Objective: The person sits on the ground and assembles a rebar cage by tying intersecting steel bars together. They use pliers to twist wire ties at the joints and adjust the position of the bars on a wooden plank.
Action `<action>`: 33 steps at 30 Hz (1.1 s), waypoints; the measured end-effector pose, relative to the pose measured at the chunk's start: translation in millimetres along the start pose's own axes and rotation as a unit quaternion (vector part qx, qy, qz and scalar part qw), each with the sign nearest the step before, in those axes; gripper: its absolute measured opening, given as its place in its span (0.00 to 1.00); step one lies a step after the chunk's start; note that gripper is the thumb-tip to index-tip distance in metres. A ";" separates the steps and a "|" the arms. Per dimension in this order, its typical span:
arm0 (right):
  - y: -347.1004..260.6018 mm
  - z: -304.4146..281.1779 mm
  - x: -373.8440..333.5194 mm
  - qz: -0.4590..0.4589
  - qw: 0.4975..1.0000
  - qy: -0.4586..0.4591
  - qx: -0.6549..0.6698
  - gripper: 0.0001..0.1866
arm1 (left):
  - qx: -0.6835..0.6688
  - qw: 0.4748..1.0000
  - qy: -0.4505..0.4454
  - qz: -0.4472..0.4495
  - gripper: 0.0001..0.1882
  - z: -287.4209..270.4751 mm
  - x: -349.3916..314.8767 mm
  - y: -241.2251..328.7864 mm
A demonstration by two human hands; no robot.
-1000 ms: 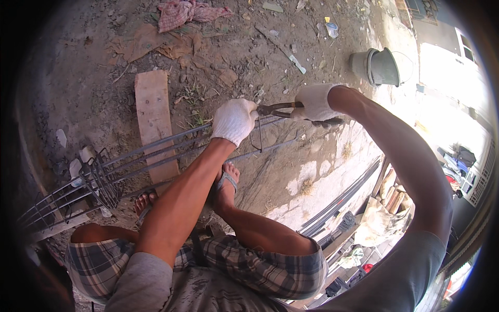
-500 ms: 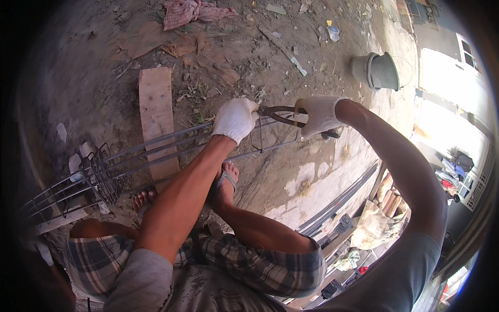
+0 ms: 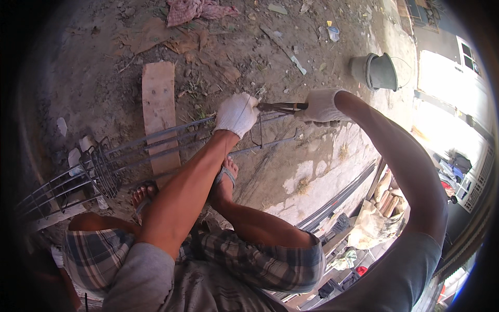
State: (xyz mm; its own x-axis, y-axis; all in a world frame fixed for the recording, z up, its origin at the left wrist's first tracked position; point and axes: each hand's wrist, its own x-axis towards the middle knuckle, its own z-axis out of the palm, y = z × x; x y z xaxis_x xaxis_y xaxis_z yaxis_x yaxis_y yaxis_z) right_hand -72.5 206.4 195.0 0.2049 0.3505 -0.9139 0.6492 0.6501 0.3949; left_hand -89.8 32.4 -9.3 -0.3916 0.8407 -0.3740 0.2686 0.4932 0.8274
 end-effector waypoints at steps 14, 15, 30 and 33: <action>73.5 68.8 -1.2 -0.050 0.986 0.103 0.125 0.16 | -0.018 0.999 -0.035 -0.004 0.19 1.9 3.8 -4.3; 74.6 78.5 4.4 -0.099 0.980 0.138 0.099 0.16 | -0.016 0.999 -0.035 -0.005 0.19 1.3 3.5 -4.6; 166.5 323.1 156.1 -0.072 0.754 0.222 0.614 0.17 | 0.052 0.993 0.019 0.107 0.19 -1.7 -5.8 -4.5; 162.3 407.4 231.3 0.070 0.813 0.375 0.439 0.27 | 0.134 0.981 0.014 0.137 0.19 -9.6 -11.4 3.3</action>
State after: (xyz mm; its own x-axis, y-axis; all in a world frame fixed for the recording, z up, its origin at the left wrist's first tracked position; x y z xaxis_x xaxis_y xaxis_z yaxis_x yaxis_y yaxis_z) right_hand 378.7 118.3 9.3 0.0316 0.9067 -0.4205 0.9984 -0.0488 -0.0301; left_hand -92.9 22.3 1.7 -0.2943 0.9457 -0.1377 0.5874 0.2926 0.7545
